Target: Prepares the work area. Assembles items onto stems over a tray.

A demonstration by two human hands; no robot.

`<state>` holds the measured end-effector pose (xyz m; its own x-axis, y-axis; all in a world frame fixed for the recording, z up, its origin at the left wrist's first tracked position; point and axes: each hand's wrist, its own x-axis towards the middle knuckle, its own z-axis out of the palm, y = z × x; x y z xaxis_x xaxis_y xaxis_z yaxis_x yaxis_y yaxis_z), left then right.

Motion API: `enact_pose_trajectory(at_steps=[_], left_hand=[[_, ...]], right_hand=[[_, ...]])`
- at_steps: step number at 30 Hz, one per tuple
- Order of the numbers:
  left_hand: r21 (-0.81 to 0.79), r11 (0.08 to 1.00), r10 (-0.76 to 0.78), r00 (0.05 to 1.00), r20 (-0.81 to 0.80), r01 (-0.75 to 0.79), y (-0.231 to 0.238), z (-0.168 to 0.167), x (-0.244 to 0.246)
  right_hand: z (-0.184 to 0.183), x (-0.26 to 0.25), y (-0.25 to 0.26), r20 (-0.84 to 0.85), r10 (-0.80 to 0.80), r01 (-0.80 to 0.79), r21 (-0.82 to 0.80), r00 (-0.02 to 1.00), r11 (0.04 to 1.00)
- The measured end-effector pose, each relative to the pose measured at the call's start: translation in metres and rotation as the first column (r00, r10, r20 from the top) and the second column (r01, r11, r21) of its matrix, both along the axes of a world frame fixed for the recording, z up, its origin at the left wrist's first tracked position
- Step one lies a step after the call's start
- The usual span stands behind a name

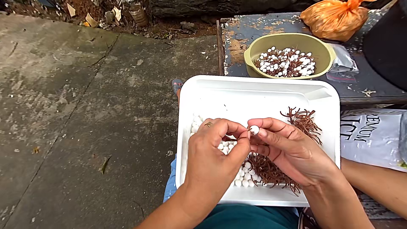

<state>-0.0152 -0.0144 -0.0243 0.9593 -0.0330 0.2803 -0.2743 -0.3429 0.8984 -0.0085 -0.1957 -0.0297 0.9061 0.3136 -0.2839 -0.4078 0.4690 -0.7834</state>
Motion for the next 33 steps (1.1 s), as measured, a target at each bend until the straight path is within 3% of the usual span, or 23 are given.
enact_pose_trajectory(at_steps=[8,33], left_hand=[[0.102,0.993,0.051,0.988,0.142,-0.066,-0.0042,-0.0030,0.0002],[0.163,0.982,0.063,0.985,0.164,-0.090,-0.0065,-0.0010,-0.0008]], right_hand=[[0.0005,-0.0027,0.0029,-0.011,-0.037,0.037,0.007,0.999,0.999],[0.0047,-0.0099,0.0099,0.158,-0.160,0.183,-0.142,0.974,0.973]])
